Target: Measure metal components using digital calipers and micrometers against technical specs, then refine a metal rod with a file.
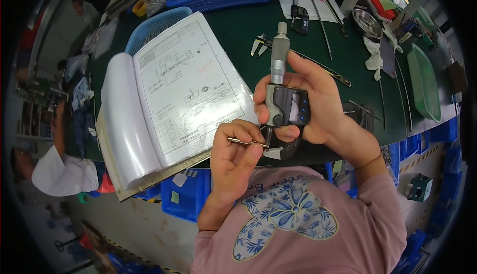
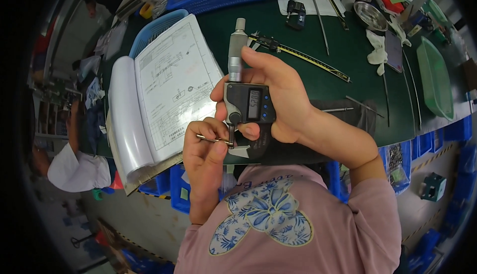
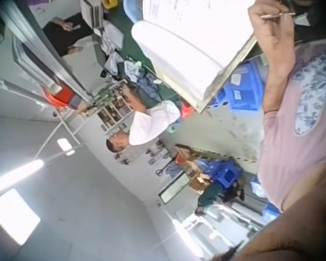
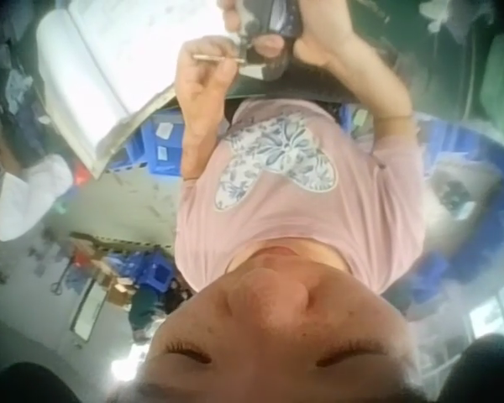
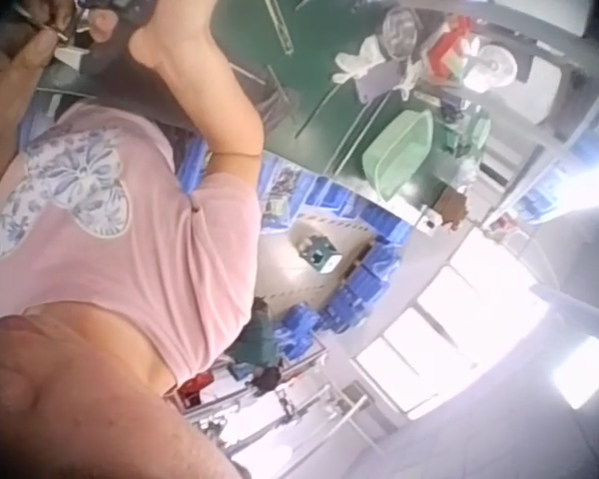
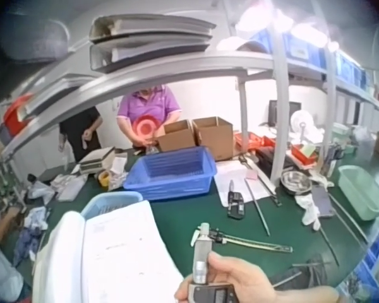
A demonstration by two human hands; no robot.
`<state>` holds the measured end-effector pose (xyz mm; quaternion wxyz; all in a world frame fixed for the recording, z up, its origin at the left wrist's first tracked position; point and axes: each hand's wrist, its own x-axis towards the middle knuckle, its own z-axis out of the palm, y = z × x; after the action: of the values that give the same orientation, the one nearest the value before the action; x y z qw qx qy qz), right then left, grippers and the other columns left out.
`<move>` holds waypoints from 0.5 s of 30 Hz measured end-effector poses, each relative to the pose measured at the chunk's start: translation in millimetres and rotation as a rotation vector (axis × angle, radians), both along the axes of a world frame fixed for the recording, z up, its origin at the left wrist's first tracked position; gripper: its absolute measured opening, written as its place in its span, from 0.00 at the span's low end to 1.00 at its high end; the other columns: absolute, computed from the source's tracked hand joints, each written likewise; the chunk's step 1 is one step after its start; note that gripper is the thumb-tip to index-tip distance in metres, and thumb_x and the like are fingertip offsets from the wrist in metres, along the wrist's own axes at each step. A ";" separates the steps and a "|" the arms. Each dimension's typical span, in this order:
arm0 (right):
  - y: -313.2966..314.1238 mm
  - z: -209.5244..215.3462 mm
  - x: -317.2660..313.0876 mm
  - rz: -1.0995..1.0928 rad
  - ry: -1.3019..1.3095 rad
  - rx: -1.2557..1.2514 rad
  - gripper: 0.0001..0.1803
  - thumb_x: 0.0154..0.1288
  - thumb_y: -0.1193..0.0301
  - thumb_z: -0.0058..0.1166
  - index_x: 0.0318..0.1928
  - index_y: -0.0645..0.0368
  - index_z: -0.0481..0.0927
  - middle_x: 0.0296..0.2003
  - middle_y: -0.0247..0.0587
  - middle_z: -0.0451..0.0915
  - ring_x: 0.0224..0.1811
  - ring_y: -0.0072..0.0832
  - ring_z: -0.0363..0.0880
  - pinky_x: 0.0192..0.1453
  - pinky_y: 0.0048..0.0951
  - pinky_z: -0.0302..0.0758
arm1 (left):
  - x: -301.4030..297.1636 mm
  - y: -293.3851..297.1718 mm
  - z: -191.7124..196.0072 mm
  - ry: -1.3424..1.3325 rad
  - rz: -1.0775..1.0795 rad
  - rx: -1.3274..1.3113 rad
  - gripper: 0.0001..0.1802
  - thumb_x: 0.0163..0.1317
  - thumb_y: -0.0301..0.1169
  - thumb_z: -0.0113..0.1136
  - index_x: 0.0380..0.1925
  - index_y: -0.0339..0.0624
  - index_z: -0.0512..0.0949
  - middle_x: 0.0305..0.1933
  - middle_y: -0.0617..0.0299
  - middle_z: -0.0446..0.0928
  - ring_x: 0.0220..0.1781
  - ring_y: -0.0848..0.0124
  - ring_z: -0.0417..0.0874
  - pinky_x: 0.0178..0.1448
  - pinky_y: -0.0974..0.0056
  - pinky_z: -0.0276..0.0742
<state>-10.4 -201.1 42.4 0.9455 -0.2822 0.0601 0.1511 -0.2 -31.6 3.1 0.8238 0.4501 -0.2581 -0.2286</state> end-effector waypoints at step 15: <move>3.2 1.6 -0.6 -0.032 -0.020 -0.041 0.36 0.60 0.43 0.26 0.34 0.69 0.71 0.24 0.49 0.75 0.13 0.26 0.68 0.12 0.19 0.64 | -1.4 -2.6 -3.4 -0.117 0.073 -0.008 0.14 0.52 0.17 0.50 0.37 0.39 0.60 0.37 0.54 0.65 0.38 0.75 0.66 0.45 0.72 0.64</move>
<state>-11.1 -198.0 44.0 0.9424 -0.3019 0.0585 0.1318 -1.6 -34.2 -0.2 0.8167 0.4686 -0.2902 -0.1708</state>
